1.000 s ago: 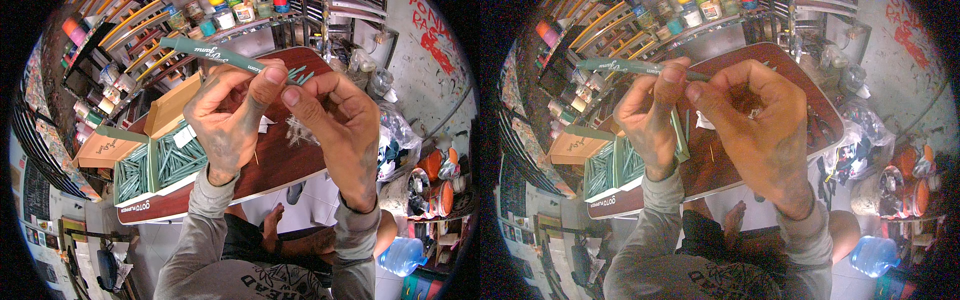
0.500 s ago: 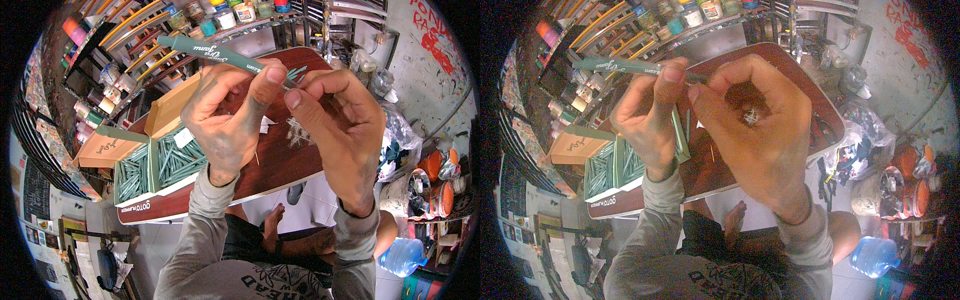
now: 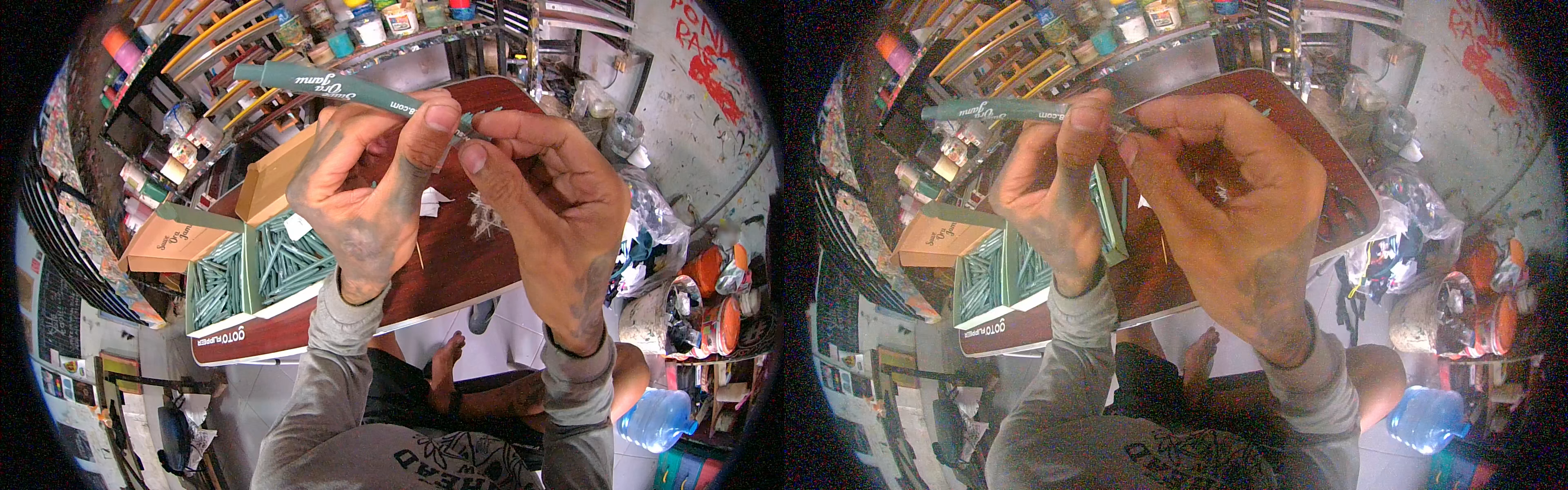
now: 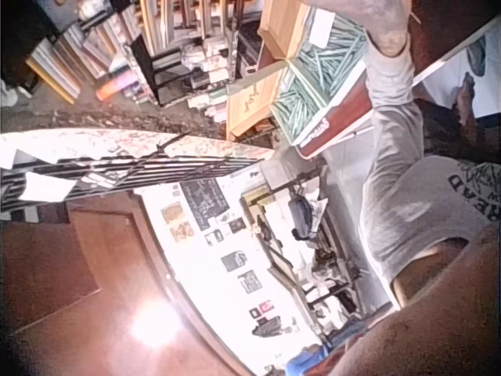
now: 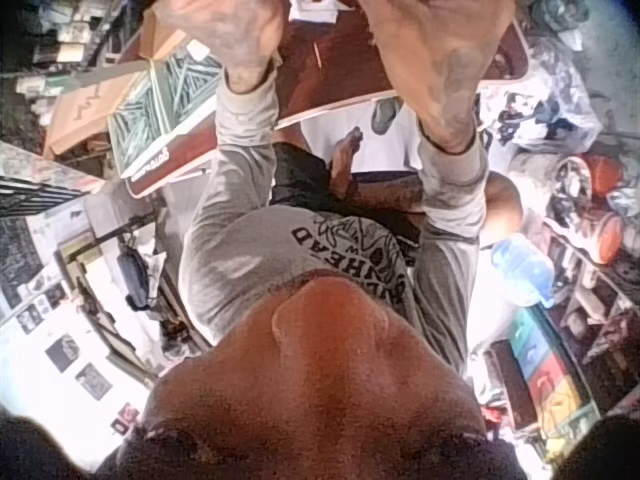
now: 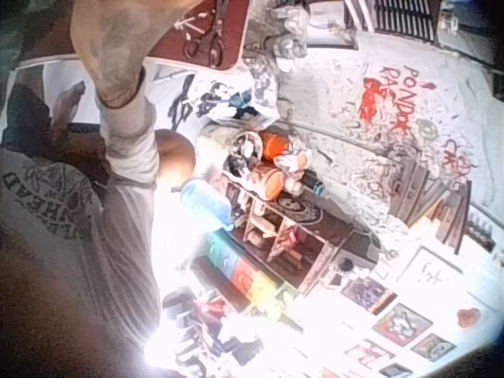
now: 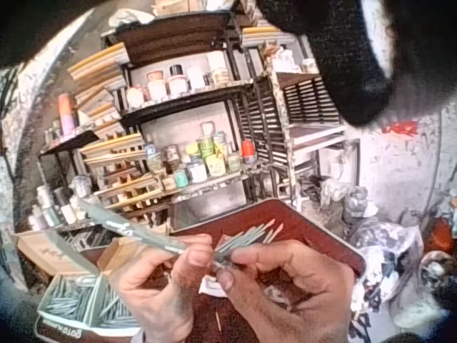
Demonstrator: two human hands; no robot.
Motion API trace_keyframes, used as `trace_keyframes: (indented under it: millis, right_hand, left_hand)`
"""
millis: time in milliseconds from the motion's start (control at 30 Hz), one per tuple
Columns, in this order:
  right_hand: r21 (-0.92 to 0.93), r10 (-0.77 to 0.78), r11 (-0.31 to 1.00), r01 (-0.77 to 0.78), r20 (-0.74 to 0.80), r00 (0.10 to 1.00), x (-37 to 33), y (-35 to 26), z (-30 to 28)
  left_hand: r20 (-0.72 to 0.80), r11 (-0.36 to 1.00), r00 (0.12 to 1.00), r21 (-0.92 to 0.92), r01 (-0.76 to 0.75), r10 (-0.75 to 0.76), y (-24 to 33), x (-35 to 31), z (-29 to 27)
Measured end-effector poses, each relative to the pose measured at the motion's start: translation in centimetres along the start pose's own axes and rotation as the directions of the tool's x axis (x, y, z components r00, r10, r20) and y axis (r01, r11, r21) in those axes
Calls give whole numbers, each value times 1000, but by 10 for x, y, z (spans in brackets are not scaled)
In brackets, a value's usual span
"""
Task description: The person applies small white labels onto green plastic tags by hand and places the finished tags into a cardboard box.
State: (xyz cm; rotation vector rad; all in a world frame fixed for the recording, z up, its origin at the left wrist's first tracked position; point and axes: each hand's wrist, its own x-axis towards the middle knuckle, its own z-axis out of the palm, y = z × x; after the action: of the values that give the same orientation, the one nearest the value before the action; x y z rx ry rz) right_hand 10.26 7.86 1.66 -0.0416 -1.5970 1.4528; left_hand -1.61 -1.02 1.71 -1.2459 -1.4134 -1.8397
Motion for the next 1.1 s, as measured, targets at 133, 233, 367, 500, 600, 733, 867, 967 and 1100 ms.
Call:
trace_keyframes:
  millis: [133,233,367,500,600,733,867,967,1100]
  right_hand:
    - [31,48,998,-47,-19,999,0,0,1]
    - [32,103,994,-102,-36,994,1,-2,-2]
    - [55,88,995,-87,-16,996,2,-3,0]
    - [51,91,995,-90,-15,996,2,-5,0]
    - [98,92,991,-90,-14,996,2,-4,0]
    - [139,100,985,-99,-2,995,2,-2,0]
    - [109,150,983,-149,1,989,2,-6,0]
    - [130,189,974,-186,-16,982,3,-5,-2]
    - [111,209,972,-205,-26,978,3,-8,1]
  left_hand:
    - [-10,997,997,24,-73,73,-3,0,0]
    - [-17,991,993,75,-113,115,-4,-2,2]
    - [-23,983,988,111,-149,153,-3,-2,1]
    - [-16,979,984,98,-177,179,-4,-1,1]
    - [-14,985,989,93,-148,150,0,-2,0]
    - [-25,988,989,63,-143,145,0,-3,1]
    - [-19,988,989,55,-147,148,0,-3,-1]
    - [17,987,991,96,-131,130,4,-4,0]
    - [20,980,984,85,-181,180,1,-4,-3]
